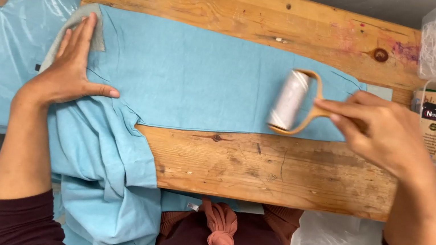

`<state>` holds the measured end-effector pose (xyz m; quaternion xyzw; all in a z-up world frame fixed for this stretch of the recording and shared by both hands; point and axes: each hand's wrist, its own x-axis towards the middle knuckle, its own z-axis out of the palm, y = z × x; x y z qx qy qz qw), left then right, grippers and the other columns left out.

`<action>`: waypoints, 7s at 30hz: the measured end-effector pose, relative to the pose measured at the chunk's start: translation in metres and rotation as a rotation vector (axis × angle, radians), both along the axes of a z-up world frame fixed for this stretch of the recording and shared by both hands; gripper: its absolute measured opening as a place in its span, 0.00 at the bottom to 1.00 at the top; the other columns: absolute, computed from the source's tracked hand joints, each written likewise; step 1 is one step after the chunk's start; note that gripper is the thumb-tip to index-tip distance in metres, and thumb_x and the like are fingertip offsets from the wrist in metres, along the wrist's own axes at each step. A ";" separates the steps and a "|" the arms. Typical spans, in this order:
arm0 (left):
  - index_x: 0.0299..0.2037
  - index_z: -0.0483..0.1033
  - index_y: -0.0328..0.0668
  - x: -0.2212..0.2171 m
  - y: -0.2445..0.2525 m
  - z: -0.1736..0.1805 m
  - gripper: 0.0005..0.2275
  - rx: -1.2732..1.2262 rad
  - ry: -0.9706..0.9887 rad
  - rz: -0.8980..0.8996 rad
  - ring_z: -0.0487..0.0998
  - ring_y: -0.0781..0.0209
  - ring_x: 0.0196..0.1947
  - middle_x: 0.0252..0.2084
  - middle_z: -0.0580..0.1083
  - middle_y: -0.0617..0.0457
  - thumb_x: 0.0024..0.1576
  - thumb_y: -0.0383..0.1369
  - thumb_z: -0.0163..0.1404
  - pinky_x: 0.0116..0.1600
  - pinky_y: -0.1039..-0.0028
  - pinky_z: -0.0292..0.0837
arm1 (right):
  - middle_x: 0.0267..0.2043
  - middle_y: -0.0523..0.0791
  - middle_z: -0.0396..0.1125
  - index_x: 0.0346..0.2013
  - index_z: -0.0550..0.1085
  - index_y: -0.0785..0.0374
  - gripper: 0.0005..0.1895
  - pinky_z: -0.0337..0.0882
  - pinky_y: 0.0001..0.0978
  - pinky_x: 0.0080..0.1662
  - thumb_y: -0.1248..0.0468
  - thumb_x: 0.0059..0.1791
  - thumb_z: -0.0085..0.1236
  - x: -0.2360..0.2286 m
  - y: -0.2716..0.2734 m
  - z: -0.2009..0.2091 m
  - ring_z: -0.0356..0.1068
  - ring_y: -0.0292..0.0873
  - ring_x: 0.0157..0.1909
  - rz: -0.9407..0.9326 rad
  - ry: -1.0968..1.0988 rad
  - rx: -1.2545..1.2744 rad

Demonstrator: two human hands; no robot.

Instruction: Using a lint roller to clean a blue shirt on a wooden table before folding it.

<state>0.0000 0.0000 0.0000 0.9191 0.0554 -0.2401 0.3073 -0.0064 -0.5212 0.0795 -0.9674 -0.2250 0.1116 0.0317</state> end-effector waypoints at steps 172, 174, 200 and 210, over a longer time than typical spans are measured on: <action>0.37 0.65 0.49 -0.198 -0.111 0.010 0.06 -0.581 -0.595 -0.418 0.71 0.60 0.27 0.34 0.75 0.56 0.65 0.37 0.39 0.37 0.66 0.65 | 0.46 0.49 0.68 0.60 0.67 0.61 0.19 0.78 0.38 0.36 0.54 0.59 0.45 -0.007 -0.013 -0.116 0.70 0.46 0.40 -0.131 -0.136 0.252; 0.38 0.67 0.50 -0.207 -0.112 0.003 0.05 -0.629 -0.635 -0.359 0.74 0.60 0.27 0.34 0.76 0.54 0.64 0.37 0.43 0.36 0.69 0.66 | 0.38 0.45 0.59 0.34 0.69 0.62 0.08 0.65 0.36 0.30 0.62 0.54 0.56 -0.053 -0.013 -0.098 0.60 0.43 0.32 0.009 -0.125 0.439; 0.39 0.73 0.55 -0.199 -0.162 -0.039 0.10 -0.323 -0.141 -0.400 0.80 0.53 0.33 0.35 0.80 0.57 0.47 0.32 0.53 0.36 0.65 0.66 | 0.41 0.46 0.73 0.43 0.77 0.66 0.12 0.66 0.20 0.47 0.61 0.50 0.60 -0.185 -0.086 -0.104 0.71 0.37 0.42 -0.730 -0.244 1.225; 0.46 0.74 0.42 -0.163 -0.238 -0.015 0.18 -0.560 -0.659 -0.413 0.75 0.47 0.41 0.50 0.69 0.45 0.49 0.14 0.39 0.39 0.65 0.70 | 0.70 0.60 0.56 0.68 0.60 0.74 0.32 0.56 0.54 0.77 0.63 0.52 0.54 -0.159 -0.045 -0.044 0.55 0.61 0.75 -0.294 -0.591 0.750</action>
